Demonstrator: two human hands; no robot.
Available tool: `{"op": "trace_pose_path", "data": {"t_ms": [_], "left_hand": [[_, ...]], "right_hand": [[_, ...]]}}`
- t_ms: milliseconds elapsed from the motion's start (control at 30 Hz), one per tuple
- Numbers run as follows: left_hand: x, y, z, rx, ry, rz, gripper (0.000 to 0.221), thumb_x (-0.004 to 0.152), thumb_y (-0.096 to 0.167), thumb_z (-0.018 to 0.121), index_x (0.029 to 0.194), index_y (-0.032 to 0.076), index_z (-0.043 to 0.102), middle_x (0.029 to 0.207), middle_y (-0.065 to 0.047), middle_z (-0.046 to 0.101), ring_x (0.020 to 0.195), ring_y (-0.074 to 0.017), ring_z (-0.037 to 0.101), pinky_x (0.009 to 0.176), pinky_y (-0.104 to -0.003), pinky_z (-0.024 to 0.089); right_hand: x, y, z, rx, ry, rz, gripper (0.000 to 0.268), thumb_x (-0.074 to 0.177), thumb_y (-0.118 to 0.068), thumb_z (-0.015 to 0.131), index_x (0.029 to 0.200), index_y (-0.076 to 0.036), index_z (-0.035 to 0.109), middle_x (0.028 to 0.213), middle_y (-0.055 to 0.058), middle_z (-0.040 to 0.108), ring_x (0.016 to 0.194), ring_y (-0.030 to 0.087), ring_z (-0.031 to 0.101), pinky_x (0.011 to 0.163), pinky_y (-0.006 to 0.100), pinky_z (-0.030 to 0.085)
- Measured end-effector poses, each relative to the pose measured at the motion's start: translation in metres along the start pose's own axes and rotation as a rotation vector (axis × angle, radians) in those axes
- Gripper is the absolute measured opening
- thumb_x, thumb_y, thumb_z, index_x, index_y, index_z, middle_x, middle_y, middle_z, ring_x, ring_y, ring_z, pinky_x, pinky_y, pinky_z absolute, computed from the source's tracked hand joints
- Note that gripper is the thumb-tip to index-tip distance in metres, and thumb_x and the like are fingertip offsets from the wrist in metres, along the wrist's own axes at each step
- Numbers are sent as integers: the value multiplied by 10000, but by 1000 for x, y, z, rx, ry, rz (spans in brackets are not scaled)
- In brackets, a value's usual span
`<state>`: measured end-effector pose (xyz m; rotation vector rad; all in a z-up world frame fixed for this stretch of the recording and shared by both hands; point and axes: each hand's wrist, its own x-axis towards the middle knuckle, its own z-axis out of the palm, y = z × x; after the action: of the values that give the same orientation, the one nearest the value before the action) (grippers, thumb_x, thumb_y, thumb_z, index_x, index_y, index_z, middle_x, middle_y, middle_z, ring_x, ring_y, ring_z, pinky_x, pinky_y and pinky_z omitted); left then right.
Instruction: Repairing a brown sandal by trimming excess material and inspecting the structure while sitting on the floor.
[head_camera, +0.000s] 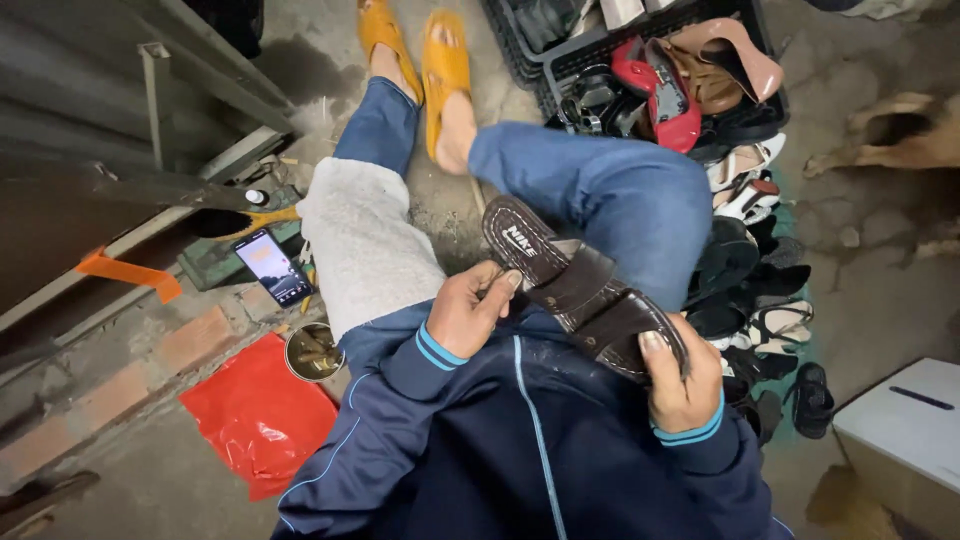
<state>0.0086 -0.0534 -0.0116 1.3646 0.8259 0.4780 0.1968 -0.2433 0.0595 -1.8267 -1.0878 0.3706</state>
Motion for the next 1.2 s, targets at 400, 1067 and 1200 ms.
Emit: {"op": "trace_pose_path", "data": {"t_ms": [400, 1067, 1200], "left_hand": [[-4, -18, -11, -3, 26, -3, 315, 1041, 146, 604, 758, 28, 676, 570, -103, 661, 464, -137, 607, 442, -248, 502], [2, 10, -2, -39, 199, -2, 434, 990, 75, 653, 1364, -107, 528, 1043, -182, 705, 527, -141, 632, 452, -245, 515], [13, 17, 3, -96, 98, -70, 271, 1003, 93, 639, 1201, -91, 652, 546, -173, 642, 312, -189, 519, 291, -260, 405]], "right_hand": [[0, 43, -1, 63, 40, 126, 243, 1008, -191, 600, 821, -75, 703, 559, 105, 567, 550, 155, 505, 540, 325, 443], [10, 124, 7, 522, 247, 423, 427, 1124, -230, 642, 742, -39, 634, 574, 129, 589, 472, 173, 556, 461, 294, 471], [26, 96, 6, 734, 296, 479, 422, 1121, -266, 609, 772, -37, 673, 667, 131, 666, 572, 182, 666, 554, 315, 627]]}}
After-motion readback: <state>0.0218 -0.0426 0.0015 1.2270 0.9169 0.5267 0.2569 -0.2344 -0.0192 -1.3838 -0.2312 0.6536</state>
